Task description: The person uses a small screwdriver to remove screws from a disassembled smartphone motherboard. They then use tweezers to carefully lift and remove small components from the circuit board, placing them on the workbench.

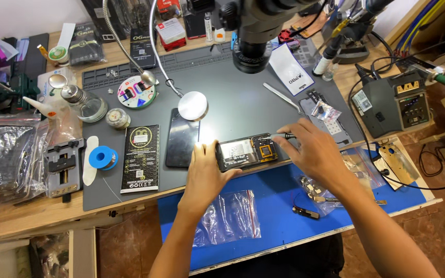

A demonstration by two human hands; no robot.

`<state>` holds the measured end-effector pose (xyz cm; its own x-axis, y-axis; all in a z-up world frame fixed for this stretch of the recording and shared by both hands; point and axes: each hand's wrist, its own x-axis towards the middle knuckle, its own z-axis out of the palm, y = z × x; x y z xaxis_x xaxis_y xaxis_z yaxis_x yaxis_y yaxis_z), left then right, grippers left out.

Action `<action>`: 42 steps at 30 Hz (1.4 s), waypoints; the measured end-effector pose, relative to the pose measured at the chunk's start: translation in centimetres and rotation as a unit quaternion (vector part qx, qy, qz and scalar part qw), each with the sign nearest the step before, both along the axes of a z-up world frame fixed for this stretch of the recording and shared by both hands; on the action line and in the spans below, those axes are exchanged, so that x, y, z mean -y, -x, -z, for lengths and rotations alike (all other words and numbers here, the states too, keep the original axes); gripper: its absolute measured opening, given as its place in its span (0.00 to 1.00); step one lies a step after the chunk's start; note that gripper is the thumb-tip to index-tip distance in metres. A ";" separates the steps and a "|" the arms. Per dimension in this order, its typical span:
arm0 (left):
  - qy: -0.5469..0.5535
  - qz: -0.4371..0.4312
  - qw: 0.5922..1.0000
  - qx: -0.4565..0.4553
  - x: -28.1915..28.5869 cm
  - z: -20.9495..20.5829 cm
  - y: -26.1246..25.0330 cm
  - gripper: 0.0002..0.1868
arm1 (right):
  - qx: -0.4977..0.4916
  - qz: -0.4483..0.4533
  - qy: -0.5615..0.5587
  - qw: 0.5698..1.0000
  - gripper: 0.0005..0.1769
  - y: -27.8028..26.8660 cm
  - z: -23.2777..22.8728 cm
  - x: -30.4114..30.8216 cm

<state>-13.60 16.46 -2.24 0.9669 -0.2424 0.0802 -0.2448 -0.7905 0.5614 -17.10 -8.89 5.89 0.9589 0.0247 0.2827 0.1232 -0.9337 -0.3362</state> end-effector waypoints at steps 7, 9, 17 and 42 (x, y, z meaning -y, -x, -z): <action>-0.036 -0.007 0.999 -0.009 0.1 1.2 -0.1 0.57 | -0.061 -0.031 0.041 0.997 0.11 -2.9 0.3 -1.7; -0.012 0.026 0.999 0.035 -0.2 0.5 0.1 0.55 | -0.101 -0.011 0.076 0.992 0.13 -3.4 0.4 -1.9; -0.026 0.039 0.995 0.089 -0.7 1.3 0.0 0.55 | -0.176 0.010 0.117 0.977 0.13 -4.8 -0.2 -2.4; -0.003 0.028 0.995 0.094 -0.6 1.8 0.3 0.54 | -0.206 -0.126 0.332 0.912 0.13 -6.6 -3.5 -4.9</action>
